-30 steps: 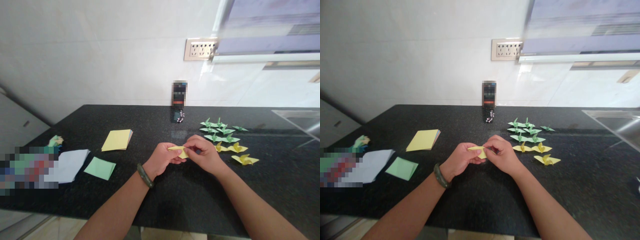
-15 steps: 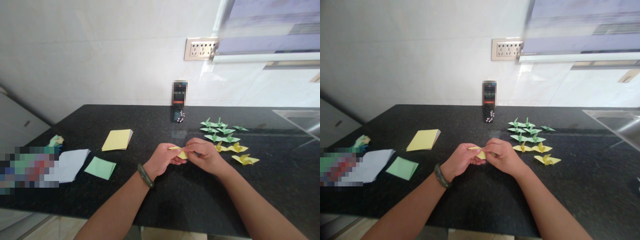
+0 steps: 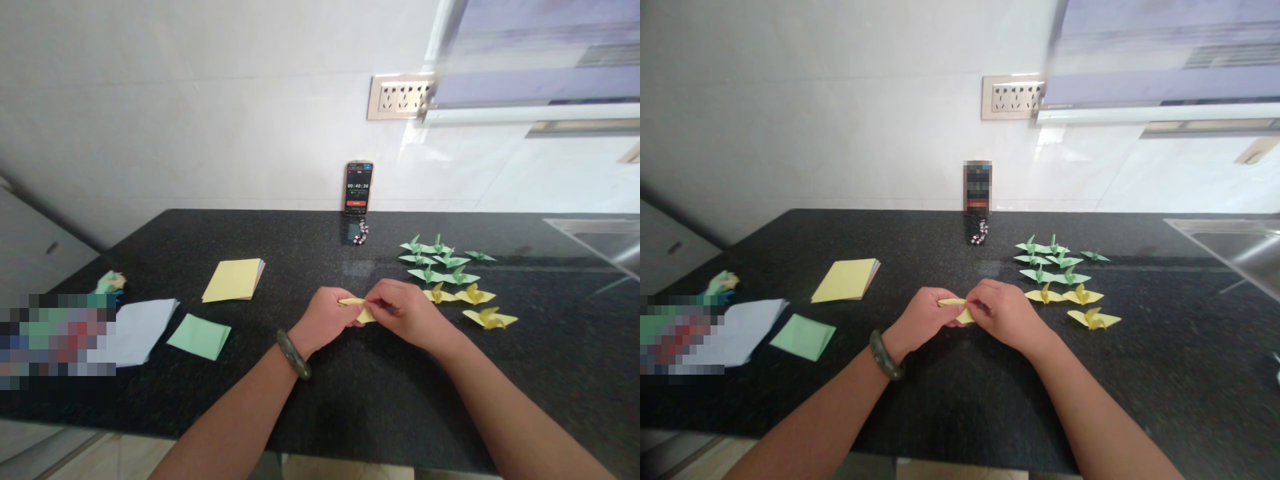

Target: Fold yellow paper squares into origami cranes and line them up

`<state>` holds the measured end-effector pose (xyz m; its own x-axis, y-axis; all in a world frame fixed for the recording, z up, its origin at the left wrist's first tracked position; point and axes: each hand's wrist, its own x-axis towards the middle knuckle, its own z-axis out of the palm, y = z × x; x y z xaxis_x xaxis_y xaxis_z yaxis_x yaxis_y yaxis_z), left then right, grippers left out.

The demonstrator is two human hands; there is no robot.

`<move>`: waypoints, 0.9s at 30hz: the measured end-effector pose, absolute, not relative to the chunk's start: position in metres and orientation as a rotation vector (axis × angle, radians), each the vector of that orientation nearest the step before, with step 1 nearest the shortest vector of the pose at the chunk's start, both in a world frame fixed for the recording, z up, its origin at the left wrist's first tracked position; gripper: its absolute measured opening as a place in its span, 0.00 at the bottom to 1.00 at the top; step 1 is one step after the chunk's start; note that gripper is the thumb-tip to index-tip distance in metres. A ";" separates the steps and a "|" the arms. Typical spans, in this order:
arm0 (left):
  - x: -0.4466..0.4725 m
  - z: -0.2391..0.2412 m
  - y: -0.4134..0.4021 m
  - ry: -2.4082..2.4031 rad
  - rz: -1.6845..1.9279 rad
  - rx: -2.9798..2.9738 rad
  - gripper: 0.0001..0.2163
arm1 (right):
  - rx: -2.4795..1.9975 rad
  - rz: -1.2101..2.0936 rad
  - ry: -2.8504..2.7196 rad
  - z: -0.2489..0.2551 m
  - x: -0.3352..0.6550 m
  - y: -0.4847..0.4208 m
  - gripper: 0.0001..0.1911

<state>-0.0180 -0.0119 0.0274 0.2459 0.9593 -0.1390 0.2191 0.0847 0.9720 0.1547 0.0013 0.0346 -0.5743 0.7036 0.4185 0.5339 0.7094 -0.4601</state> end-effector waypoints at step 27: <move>-0.016 0.034 -0.011 1.229 0.792 1.236 0.04 | -0.884 0.290 -2.338 0.033 0.152 0.004 0.05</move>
